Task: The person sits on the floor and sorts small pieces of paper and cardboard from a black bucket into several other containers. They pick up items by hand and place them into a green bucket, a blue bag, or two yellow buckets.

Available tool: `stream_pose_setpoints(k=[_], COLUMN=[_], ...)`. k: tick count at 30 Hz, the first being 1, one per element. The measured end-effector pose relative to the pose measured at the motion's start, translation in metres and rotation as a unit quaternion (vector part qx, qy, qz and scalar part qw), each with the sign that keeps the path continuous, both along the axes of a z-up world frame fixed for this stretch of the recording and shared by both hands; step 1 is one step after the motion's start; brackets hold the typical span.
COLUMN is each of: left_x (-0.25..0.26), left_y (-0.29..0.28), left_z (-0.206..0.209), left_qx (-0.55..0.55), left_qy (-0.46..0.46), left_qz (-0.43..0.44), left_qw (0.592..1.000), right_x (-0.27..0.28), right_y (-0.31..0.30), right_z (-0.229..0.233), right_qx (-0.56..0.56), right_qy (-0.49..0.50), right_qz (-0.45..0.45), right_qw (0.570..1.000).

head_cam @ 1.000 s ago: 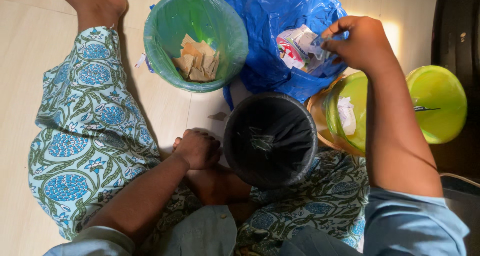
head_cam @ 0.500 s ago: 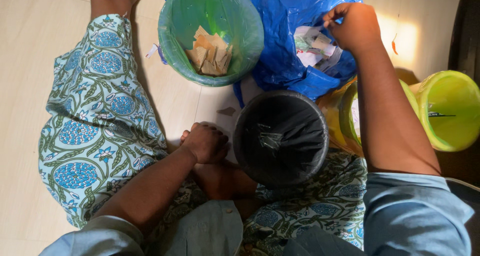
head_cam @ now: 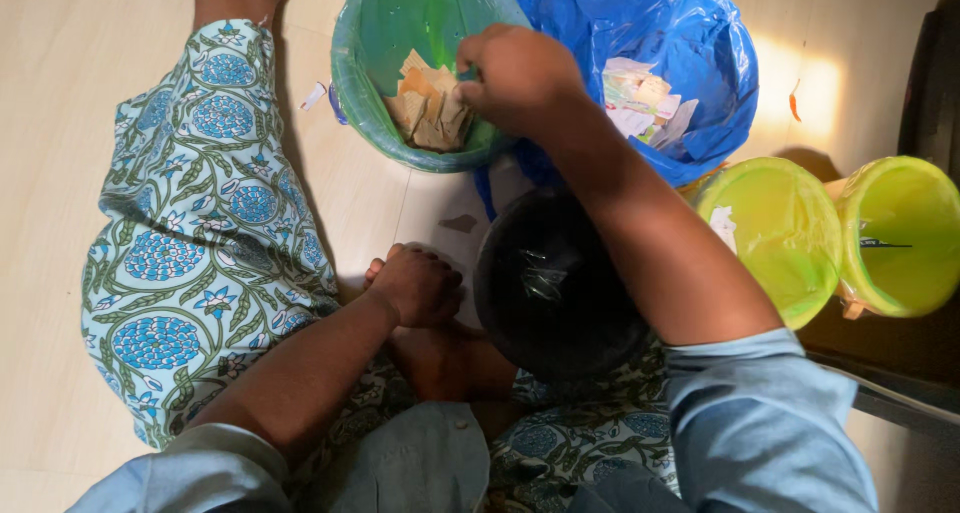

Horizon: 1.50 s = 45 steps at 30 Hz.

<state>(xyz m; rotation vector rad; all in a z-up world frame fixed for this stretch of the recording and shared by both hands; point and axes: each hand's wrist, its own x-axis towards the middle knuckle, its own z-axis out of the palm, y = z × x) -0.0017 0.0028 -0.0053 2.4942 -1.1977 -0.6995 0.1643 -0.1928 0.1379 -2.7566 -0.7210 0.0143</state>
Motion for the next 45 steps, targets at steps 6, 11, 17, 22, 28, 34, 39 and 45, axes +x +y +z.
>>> stream_pose_setpoints(k=[6, 11, 17, 22, 28, 34, 39, 45], left_x=[0.001, 0.001, 0.002, 0.001, 0.0, -0.002, -0.003, -0.004], left_y=[0.002, 0.003, 0.003, 0.002, 0.001, -0.001, 0.0, 0.001], left_z=[-0.006, -0.008, -0.007, -0.001, -0.001, 0.002, 0.003, -0.003], left_qx=[-0.001, 0.004, 0.024, 0.018, 0.021, -0.003, -0.009, -0.09], left_qy=[-0.008, -0.012, 0.009, -0.006, 0.005, 0.005, -0.01, -0.055], left_qz=[-0.014, -0.018, -0.033, -0.025, -0.012, 0.011, 0.019, 0.019], left_qw=[1.0, 1.0, 0.999, 0.999, 1.0, 1.0, 1.0, 0.994], right_x=[0.023, 0.036, 0.051, 0.031, 0.002, -0.024, -0.036, -0.062], right_y=[0.055, 0.066, 0.032, -0.014, -0.085, -0.176, -0.196, -0.2], right_z=[-0.089, -0.12, -0.089, -0.023, 0.047, 0.074, 0.069, 0.086], right_qx=[-0.055, -0.077, 0.02, 0.22, 0.374, 0.203, 0.034, -0.015], right_qy=[0.106, 0.134, 0.147, 0.087, 0.102, -0.043, -0.15, -0.251], right_qz=[0.039, 0.036, 0.026, 0.012, -0.022, -0.066, -0.109, -0.077], right_qw=[0.992, 0.987, 0.989, 0.972, 0.922, 0.976, 0.982, 0.965])
